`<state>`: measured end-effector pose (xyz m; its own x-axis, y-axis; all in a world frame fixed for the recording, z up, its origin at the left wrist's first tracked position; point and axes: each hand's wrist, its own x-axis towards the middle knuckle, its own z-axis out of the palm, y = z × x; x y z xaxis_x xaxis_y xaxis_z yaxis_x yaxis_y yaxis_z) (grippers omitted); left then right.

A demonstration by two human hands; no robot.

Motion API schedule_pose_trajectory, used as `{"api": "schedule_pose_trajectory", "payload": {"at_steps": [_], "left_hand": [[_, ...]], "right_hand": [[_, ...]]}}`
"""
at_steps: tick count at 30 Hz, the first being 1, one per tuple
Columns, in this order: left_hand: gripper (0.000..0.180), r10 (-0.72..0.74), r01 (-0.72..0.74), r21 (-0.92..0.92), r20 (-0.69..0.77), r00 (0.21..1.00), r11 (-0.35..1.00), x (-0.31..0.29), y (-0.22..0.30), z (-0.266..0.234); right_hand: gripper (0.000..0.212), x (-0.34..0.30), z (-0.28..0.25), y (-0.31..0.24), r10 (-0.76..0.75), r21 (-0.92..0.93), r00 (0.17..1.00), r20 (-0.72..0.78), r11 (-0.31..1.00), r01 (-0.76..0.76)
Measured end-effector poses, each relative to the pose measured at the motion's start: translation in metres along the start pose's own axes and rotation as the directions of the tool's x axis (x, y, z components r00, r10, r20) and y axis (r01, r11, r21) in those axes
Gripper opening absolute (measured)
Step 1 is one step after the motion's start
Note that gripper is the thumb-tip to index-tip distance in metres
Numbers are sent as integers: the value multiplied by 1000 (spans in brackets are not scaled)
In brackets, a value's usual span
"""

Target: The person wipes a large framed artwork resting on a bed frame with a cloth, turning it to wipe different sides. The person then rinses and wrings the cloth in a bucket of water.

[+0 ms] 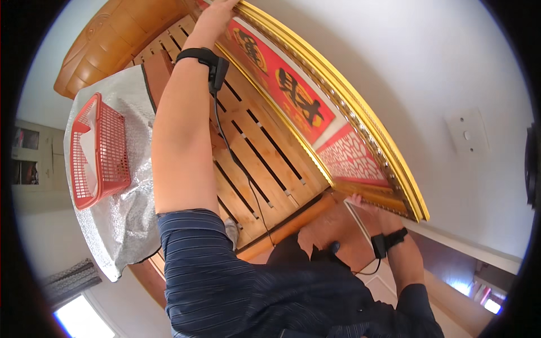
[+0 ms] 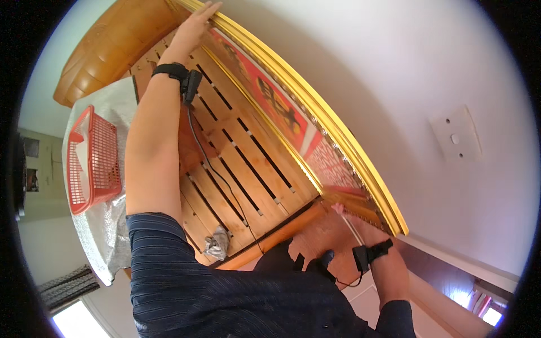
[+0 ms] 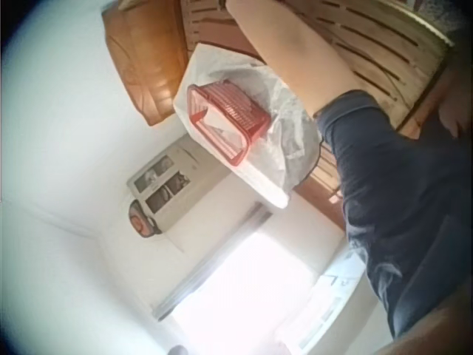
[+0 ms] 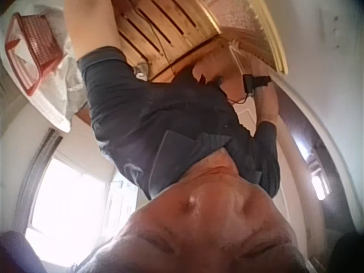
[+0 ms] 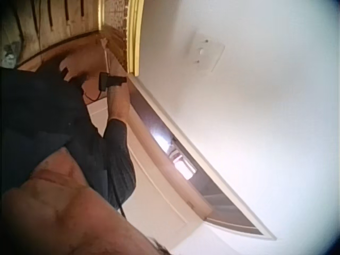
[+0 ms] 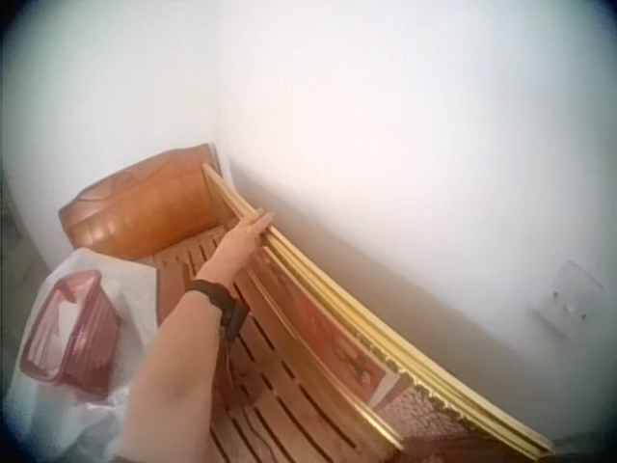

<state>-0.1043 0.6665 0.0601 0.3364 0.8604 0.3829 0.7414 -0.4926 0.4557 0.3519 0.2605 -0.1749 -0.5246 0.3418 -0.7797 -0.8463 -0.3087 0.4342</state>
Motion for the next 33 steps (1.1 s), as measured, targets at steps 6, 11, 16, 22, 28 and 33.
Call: {"api": "schedule_pose_trajectory", "payload": {"at_steps": [6,11,16,22,28,33], "left_hand": [[55,203,-181,311,-40,978,933,-1,-12,38],[54,206,-178,387,-32,978,905,-9,-36,46],[53,231,-168,346,-151,961,923,20,-35,78],[67,145,-85,409,-117,982,908,38,-20,114],[62,155,-96,456,-94,983,885,49,2,127],[67,93,-56,144,-271,958,988,6,36,151]], "right_hand": [[60,34,14,1,21,10,998,53,1000,-22],[59,69,25,14,-36,-139,982,183,988,62],[57,56,31,13,-178,-203,929,324,946,252],[56,53,24,19,-328,-220,864,382,876,430],[43,34,32,25,-581,-443,805,119,695,567],[34,41,-3,-3,-621,-193,777,107,753,629]]}}
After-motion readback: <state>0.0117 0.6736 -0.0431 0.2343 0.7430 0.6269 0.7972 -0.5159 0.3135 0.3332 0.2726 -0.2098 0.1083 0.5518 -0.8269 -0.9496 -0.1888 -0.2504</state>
